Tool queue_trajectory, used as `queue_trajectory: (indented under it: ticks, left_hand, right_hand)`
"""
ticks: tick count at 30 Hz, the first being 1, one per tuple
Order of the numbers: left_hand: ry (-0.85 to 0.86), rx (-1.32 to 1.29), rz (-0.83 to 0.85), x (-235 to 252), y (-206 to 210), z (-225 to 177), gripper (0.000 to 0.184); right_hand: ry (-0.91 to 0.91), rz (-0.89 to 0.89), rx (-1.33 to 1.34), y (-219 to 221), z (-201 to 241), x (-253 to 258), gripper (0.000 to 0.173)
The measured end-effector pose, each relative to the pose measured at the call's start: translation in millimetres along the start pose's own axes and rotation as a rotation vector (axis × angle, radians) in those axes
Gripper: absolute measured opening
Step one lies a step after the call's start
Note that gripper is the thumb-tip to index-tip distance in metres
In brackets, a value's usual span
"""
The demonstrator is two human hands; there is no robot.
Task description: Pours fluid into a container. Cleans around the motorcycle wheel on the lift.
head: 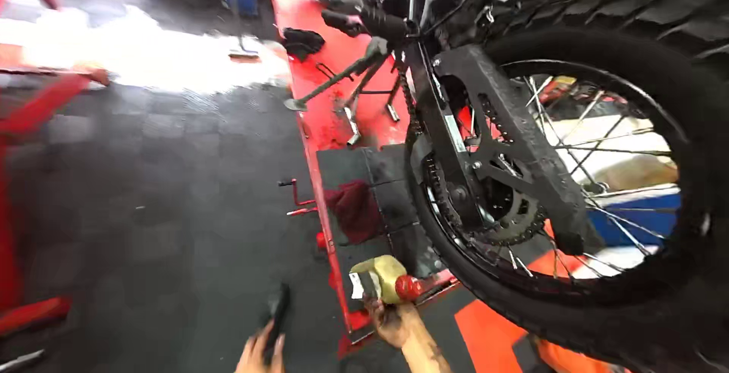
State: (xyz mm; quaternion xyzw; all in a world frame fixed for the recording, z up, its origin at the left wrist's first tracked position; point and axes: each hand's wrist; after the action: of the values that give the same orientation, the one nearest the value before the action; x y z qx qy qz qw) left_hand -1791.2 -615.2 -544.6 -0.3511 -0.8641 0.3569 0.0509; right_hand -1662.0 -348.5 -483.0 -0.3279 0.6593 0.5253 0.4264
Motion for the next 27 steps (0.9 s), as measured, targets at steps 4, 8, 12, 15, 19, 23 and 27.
queue_trajectory:
  ticks: [4, 8, 12, 15, 19, 23, 27]
  left_hand:
    - [0.499, 0.006, 0.263, 219, 50, -67, 0.068]
    - [0.721, 0.126, 0.476, 311, 108, -111, 0.082]
    - [0.754, 0.196, 0.536, 340, 121, -103, 0.044]
    - [0.723, 0.006, 0.375, 348, 112, -90, 0.031]
    - [0.437, -0.350, 0.155, 322, 60, -75, 0.041]
    - [0.143, -0.777, -0.163, 232, -18, -45, 0.049]
    - [0.045, -1.107, -0.399, 107, -66, -22, 0.042]
  right_hand:
    - [-0.046, -0.008, -0.046, -15, -10, 2, 0.062]
    - [-0.028, -0.090, -0.097, -5, -21, -12, 0.063]
    - [-0.034, -0.360, -0.196, 6, -28, -41, 0.075]
    - [-0.003, -0.366, -0.301, 9, -28, -62, 0.086]
    - [-0.023, -0.423, -0.275, 1, -34, -78, 0.080]
    - [-0.298, -0.655, -0.255, -37, -35, -108, 0.063]
    - [-0.925, -0.912, -0.270, -67, 1, -193, 0.054]
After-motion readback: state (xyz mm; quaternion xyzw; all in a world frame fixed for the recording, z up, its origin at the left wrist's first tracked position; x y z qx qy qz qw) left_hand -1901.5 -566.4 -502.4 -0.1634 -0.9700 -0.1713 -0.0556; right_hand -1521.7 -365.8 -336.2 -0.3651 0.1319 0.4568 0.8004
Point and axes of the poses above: each hand's wrist, its own x-axis towards the middle knuckle, its own y-axis out of the palm, z = x × y, and after that the axes turned 15 degrees about y, right-handed
